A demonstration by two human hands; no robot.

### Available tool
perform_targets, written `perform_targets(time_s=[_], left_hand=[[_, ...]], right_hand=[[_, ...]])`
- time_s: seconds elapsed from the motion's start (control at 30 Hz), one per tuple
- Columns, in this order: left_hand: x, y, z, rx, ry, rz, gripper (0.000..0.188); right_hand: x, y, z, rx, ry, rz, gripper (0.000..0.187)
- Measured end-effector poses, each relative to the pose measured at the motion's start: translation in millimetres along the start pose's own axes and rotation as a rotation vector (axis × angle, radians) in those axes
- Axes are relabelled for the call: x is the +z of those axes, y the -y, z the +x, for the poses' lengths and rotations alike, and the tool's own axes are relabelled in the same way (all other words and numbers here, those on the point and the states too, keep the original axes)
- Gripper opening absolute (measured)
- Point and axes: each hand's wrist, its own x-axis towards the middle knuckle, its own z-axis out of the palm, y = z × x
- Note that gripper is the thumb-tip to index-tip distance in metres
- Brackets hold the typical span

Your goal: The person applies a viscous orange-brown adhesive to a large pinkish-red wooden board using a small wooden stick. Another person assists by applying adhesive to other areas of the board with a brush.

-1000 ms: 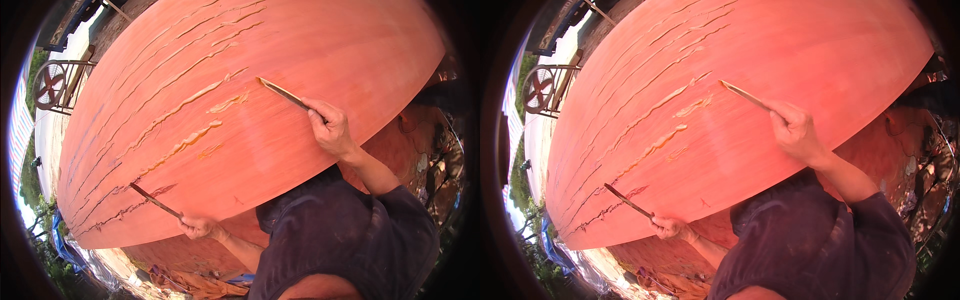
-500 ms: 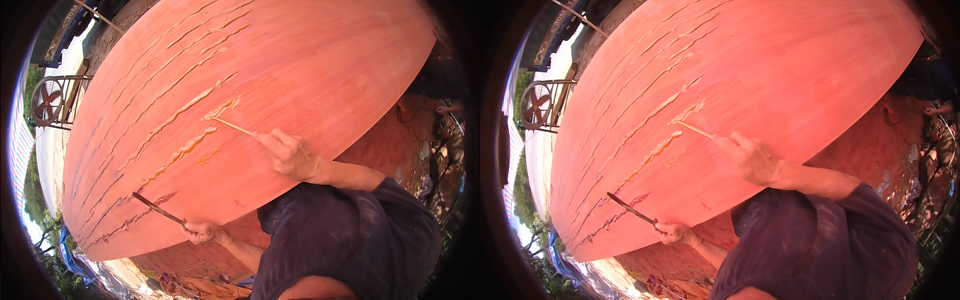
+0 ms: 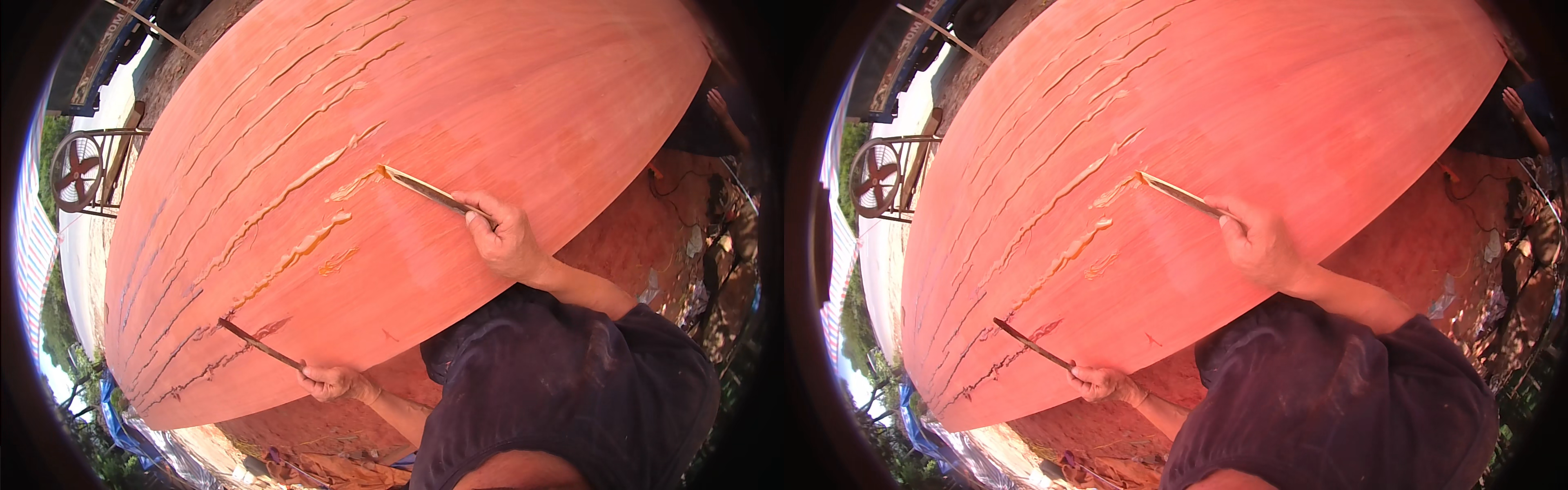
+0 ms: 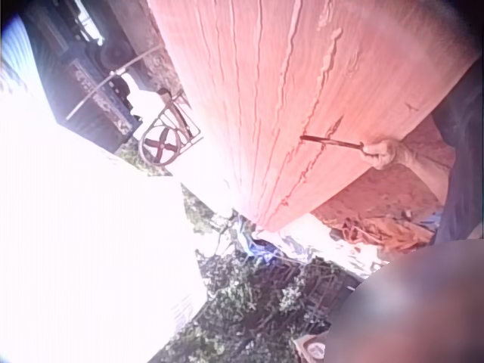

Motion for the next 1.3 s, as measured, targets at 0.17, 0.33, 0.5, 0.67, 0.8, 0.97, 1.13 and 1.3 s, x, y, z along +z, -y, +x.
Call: perform_targets(time_s=[0.17,0.33,0.5,0.67,0.8,0.97,1.13,1.3], left_hand=[[-0.1,-0.2,0.1,-0.025,0.011,0.01,0.036],[-0.8,-4.8,0.4,0.016,-0.001,0.009,0.036],[-0.3,-4.3,-1.2,0.001,-0.002,-0.024,0.035],[-0.3,2.1,-0.7,-0.015,0.0,-0.04,0.035],[-1.7,4.2,-0.7,-0.104,0.04,0.013,0.037],[1.9,9.7,-0.9,0.04,-0.031,-0.016,0.036],[-0.2,11.3,-0.2,-0.017,-0.003,-0.006,0.036],[2.0,1.0,-1.1,0.006,-0.02,-0.02,0.036]], right_hand=[[-30.8,10.2,17.2,0.694,0.097,0.499,0.03],[-39.5,16.3,26.0,0.774,0.098,0.512,0.029],[-57.1,23.5,25.0,0.678,0.094,0.354,0.028],[-47.5,15.3,16.1,0.073,0.032,-0.019,0.028],[-40.0,7.7,10.0,-0.311,0.003,-0.484,0.027],[-33.2,-2.9,10.7,-0.484,0.058,-0.643,0.031],[-37.7,-14.6,19.0,-0.512,0.078,-0.738,0.034],[-52.8,-6.9,23.2,-0.399,0.188,-0.813,0.035]])
